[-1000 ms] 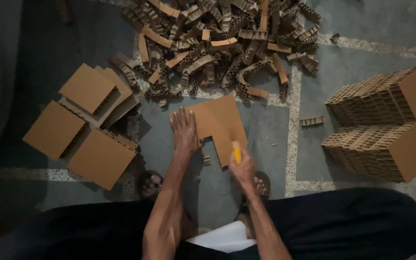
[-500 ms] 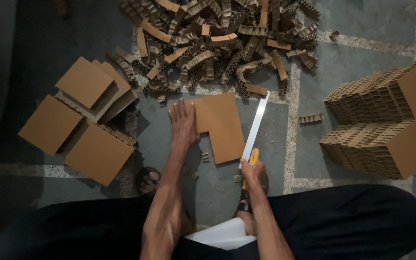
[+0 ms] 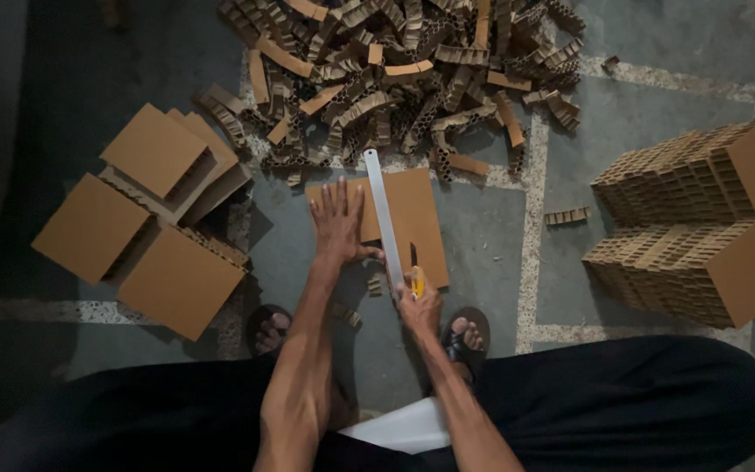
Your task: The person sits on the floor and uses a utility knife and a metal ruler to cut rectangular pieces of corrugated cardboard into smaller strips. The person repeatedly measures, scores, and snaps the cardboard, then stacks the cut pieces.
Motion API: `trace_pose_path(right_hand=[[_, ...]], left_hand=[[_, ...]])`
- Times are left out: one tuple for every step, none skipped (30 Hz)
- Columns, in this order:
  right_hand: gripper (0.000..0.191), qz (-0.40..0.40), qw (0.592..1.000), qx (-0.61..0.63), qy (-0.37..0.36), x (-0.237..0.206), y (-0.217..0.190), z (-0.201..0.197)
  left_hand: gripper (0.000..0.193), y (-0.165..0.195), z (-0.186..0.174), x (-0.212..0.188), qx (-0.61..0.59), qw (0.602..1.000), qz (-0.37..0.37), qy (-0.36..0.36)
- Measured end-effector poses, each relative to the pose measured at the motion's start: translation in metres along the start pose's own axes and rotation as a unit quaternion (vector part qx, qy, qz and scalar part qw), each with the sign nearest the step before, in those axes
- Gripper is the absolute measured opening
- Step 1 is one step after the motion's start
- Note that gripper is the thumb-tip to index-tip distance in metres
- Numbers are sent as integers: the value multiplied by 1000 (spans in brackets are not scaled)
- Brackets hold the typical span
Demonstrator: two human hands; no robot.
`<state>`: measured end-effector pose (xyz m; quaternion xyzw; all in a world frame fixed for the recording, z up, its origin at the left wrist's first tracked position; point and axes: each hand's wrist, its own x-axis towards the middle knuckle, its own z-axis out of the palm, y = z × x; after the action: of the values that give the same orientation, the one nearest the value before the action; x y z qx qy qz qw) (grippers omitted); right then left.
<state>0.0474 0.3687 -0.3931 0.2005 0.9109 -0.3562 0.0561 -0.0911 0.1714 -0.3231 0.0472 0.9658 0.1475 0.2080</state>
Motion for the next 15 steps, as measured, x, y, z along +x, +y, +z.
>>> trace_pose_path(right_hand=[[31,-46,998,16,26,0,0,0],[33,-36,999,12,23,0,1,1],[35,-24,1000,6,19,-2,2,1],[37,-12,1000,-1,14,-4,3,0],[37,-8,1000,-7,20,-6,4,0],[37,-1,1000,-14,25,-9,6,-1],[37,3,999,-19,33,-10,8,-2],[34,10,999,-16,29,-11,9,-3],[32,17,999,-14,24,-12,10,-4],[30,27,999,-12,16,-14,12,-5],[28,63,998,23,1,-15,12,-5],[28,99,993,59,-13,-16,12,-4],[27,135,986,93,-28,-17,12,-4],[27,126,988,85,-25,-17,12,-3],[26,118,990,76,-22,-18,11,-2]], left_hand=[[158,0,1,0,-4,1000,3,15],[157,-1,3,0,-7,1000,7,30],[156,0,5,-2,-12,999,10,41],[155,0,6,-4,-10,998,11,61],[155,1,7,-4,-9,997,12,81],[155,3,8,-7,-8,995,12,98],[155,4,9,-8,4,997,0,75],[155,6,8,-7,17,998,-12,58],[156,8,7,-8,30,998,-25,40],[156,10,6,-8,25,999,-26,40],[157,11,4,-8,22,998,-28,42],[157,12,2,-7,18,998,-30,45],[159,12,1,-7,14,999,-36,33],[161,13,-1,-6,10,999,-42,22],[162,13,-2,-6,6,999,-47,11]])
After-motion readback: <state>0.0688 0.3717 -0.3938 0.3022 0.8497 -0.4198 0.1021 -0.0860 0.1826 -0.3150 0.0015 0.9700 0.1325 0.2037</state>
